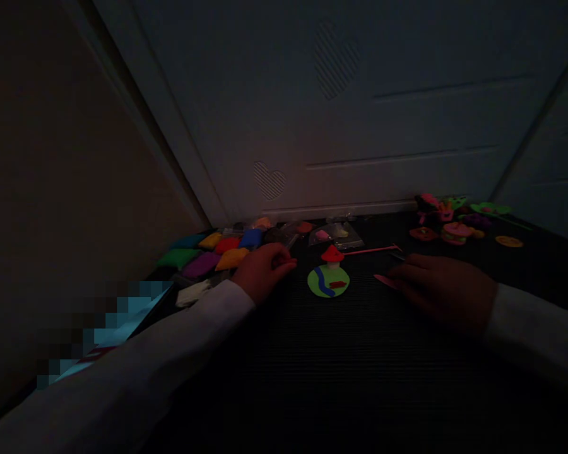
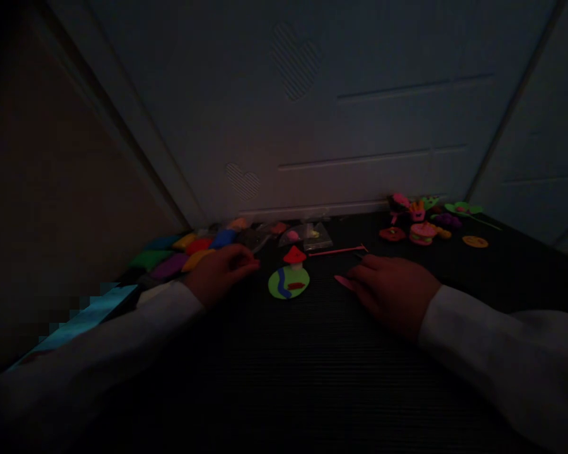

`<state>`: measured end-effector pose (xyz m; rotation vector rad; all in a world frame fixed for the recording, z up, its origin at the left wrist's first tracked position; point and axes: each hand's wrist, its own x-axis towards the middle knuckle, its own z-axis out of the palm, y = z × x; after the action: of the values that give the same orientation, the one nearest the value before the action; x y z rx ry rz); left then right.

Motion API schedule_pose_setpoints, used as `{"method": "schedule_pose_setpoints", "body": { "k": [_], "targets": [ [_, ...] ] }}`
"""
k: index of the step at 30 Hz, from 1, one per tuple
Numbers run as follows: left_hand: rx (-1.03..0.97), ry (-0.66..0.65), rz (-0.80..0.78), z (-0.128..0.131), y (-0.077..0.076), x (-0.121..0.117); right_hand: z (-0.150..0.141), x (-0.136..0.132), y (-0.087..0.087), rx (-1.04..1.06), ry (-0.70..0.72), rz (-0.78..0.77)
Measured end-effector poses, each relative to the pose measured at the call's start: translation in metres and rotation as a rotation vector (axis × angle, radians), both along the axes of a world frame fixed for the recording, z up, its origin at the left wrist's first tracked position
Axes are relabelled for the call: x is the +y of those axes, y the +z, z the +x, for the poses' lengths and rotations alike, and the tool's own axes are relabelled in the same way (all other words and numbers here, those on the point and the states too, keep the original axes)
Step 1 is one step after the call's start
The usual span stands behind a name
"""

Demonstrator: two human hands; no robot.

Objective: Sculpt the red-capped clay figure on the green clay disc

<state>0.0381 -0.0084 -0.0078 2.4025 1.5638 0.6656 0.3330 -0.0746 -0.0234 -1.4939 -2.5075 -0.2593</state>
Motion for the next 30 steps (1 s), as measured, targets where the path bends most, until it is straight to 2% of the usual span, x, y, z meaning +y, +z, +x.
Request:
{"method": "schedule_pose_setpoints", "body": {
  "k": [6,9,11,12,15,17,18,21,24,30],
  "targets": [
    [-0.061,-0.019,-0.024,0.001,0.004,-0.001,0.0,0.001,-0.002,0.014,0.019,0.026],
    [-0.089,-0.046,-0.052,0.008,0.012,-0.014,0.001,0.002,-0.003,0.007,0.017,0.016],
    [-0.118,-0.109,-0.117,0.016,0.016,-0.028,0.002,0.002,-0.001,0.023,0.035,0.047],
    [-0.14,-0.155,-0.174,0.021,0.017,-0.036,0.001,0.001,0.001,0.046,0.057,0.087],
    [-0.36,-0.284,-0.552,0.037,0.016,-0.063,-0.006,-0.013,0.009,0.172,0.196,0.251],
    [-0.424,-0.331,-0.734,0.045,0.012,-0.076,-0.016,-0.028,0.013,0.278,0.309,0.308],
    [-0.442,-0.341,-0.774,0.048,0.01,-0.08,-0.022,-0.036,0.013,0.35,0.332,0.317],
    [-0.483,-0.348,-0.671,0.05,0.004,-0.081,-0.041,-0.05,0.01,0.459,0.369,0.322],
    [-0.518,-0.334,-0.544,0.048,0.003,-0.075,-0.053,-0.047,0.004,0.516,0.369,0.363],
    [-0.504,-0.322,-0.544,0.047,0.005,-0.074,-0.057,-0.035,0.002,0.545,0.39,0.405]
  ]
}}
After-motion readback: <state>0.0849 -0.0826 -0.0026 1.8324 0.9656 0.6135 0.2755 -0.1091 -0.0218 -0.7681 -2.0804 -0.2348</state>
